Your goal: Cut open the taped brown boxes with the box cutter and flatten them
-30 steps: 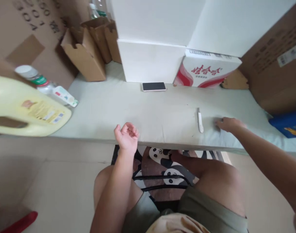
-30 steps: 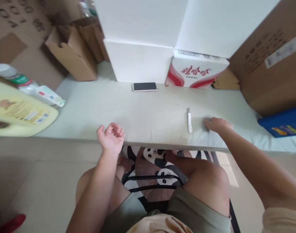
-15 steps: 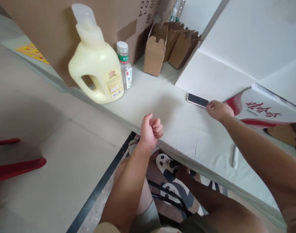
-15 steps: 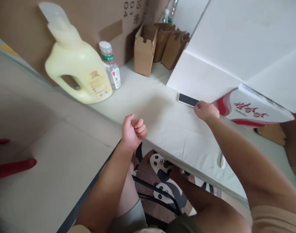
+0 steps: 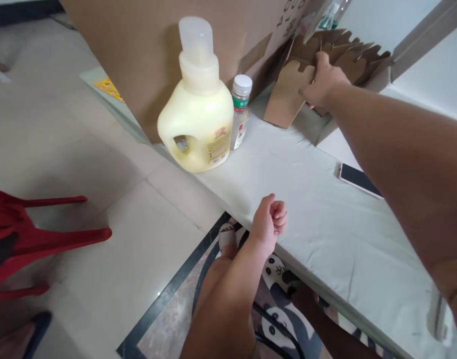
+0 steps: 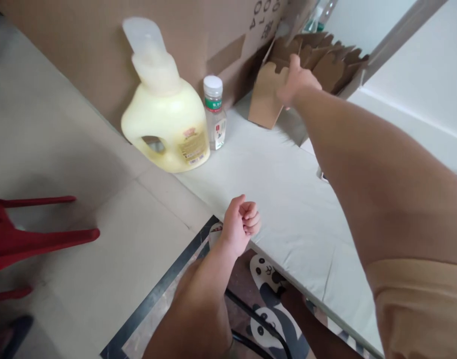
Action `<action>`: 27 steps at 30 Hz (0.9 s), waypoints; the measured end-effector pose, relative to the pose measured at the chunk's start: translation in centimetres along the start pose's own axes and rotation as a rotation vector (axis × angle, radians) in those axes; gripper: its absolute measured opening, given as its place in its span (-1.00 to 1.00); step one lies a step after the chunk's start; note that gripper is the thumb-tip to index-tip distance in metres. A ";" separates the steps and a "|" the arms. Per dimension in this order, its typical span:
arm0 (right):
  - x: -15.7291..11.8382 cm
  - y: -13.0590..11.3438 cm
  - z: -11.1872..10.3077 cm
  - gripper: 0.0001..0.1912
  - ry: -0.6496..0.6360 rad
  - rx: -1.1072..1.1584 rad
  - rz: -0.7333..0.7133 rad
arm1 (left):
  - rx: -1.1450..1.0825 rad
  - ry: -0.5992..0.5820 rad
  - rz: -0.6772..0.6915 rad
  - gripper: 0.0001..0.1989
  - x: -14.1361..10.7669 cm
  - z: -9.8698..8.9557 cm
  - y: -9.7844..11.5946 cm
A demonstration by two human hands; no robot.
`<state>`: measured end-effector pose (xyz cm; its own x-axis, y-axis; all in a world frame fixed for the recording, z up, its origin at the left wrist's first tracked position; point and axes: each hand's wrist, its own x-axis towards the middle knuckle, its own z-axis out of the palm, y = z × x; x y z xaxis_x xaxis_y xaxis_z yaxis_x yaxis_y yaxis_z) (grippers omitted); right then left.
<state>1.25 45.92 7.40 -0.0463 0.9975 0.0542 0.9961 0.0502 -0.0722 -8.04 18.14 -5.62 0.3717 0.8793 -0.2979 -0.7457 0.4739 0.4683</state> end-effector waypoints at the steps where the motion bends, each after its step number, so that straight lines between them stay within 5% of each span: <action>1: 0.6 -0.6 -0.1 -0.17 -0.032 -0.007 0.013 | -0.002 0.002 0.008 -0.50 0.0 -0.1 0.2; 6: 0.3 0.1 0.5 -0.35 -0.011 0.062 0.049 | 0.012 -0.009 -0.022 -0.50 -0.1 -0.8 0.8; 11: -4.4 3.6 0.2 -0.49 0.113 0.364 0.123 | 0.151 0.151 0.122 -0.52 -0.3 -1.3 0.5; 15: -12.2 7.0 -1.3 -0.70 0.094 0.355 0.150 | 0.296 0.329 0.322 -0.60 -0.4 -1.8 0.0; 19: -24.5 13.7 -1.3 -0.86 0.166 0.433 0.236 | 0.475 0.502 0.658 -0.76 -0.5 -1.8 -0.8; 22: -33.3 19.6 0.3 -0.78 0.362 0.390 0.359 | 0.654 0.332 0.795 -0.61 -0.6 -0.4 -2.7; 25: -39.0 23.4 2.5 -0.66 0.488 0.400 0.386 | 0.837 -0.109 0.767 -0.41 -0.4 2.0 -5.7; 27: -40.8 24.8 4.0 -0.50 0.420 0.469 0.408 | 0.905 -0.339 0.706 -0.37 0.0 3.6 -7.9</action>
<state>27.58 6.69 -0.56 0.4460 0.8430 0.3008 0.7874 -0.2098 -0.5796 -0.16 14.53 -6.31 0.2651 0.8625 0.4312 -0.2344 -0.3761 0.8964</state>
